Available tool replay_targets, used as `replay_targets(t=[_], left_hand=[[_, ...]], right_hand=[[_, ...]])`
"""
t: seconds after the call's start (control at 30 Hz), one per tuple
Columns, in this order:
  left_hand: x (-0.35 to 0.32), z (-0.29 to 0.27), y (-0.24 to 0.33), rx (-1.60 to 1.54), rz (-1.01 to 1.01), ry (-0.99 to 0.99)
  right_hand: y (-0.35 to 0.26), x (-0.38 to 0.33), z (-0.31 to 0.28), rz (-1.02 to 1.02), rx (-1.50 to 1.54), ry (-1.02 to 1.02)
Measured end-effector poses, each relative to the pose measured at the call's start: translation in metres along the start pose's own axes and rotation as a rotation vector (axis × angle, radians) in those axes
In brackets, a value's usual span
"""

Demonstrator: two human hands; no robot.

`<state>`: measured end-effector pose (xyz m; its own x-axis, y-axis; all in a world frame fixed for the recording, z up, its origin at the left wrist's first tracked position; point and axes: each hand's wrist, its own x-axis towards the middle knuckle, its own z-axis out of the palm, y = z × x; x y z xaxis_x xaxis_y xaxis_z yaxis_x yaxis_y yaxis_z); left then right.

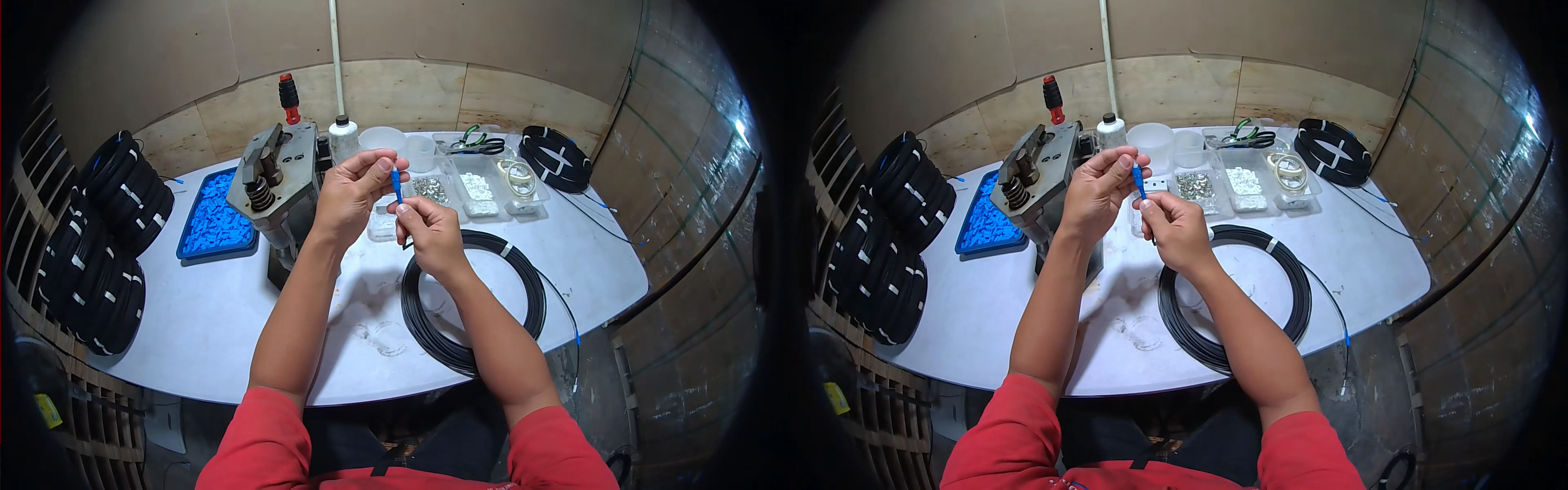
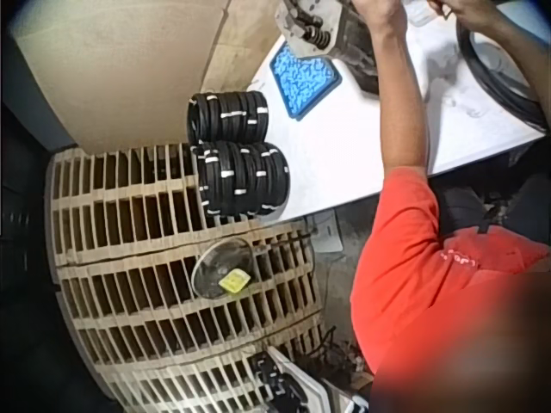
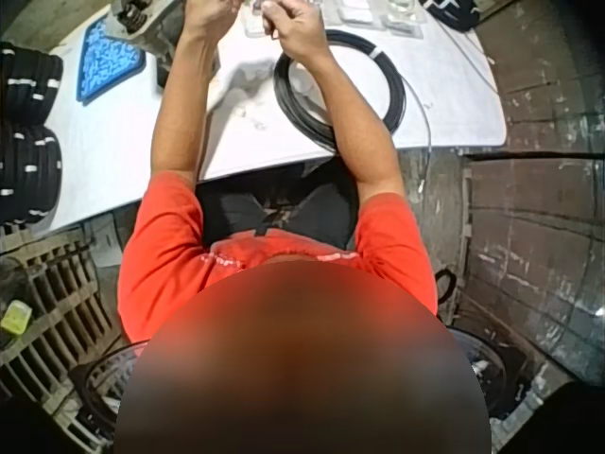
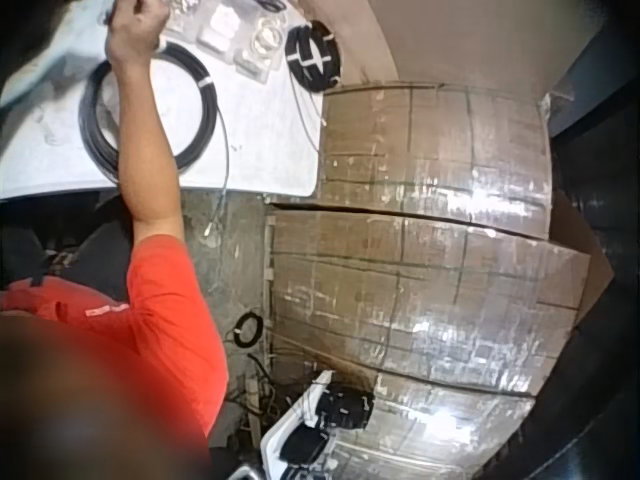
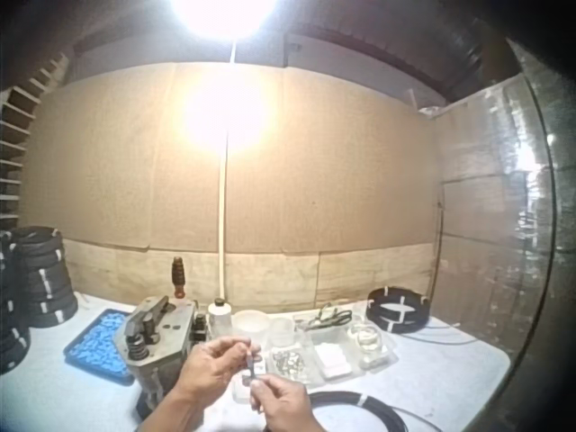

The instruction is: The recorder prepares a cable by stripping it and attaching a blue connector using a press machine.

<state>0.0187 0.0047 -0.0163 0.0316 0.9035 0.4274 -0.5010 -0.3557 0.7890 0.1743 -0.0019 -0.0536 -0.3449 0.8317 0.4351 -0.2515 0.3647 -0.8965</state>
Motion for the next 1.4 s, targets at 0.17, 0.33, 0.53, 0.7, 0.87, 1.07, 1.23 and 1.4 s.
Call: replay_targets(t=[0.17,0.33,0.53,0.7,0.87,1.07,1.23,1.4], left_hand=[[0.002,-0.003,0.002,0.208,0.120,-0.021],[0.001,0.000,0.003,0.338,0.194,-0.035],[-0.001,0.004,0.004,0.445,0.219,-0.026],[-0.002,0.012,0.003,0.372,0.135,0.015],[-0.005,0.012,0.003,0.550,0.181,-0.028],[-0.005,0.012,0.002,0.532,0.187,-0.028],[-0.006,0.011,-0.001,0.496,0.190,-0.029],[-0.006,0.013,-0.003,0.483,0.205,-0.007]], right_hand=[[0.001,-0.001,0.001,0.009,-0.003,0.008],[0.000,-0.002,0.002,0.023,-0.011,0.014],[0.002,-0.002,0.001,0.029,-0.025,0.014],[0.002,0.000,-0.001,0.032,-0.022,0.021],[0.004,0.002,0.000,-0.009,0.016,0.056],[0.006,0.001,-0.002,-0.017,0.018,0.057],[0.004,0.000,-0.002,-0.012,0.004,0.064],[0.003,0.001,-0.003,-0.001,-0.009,0.074]])
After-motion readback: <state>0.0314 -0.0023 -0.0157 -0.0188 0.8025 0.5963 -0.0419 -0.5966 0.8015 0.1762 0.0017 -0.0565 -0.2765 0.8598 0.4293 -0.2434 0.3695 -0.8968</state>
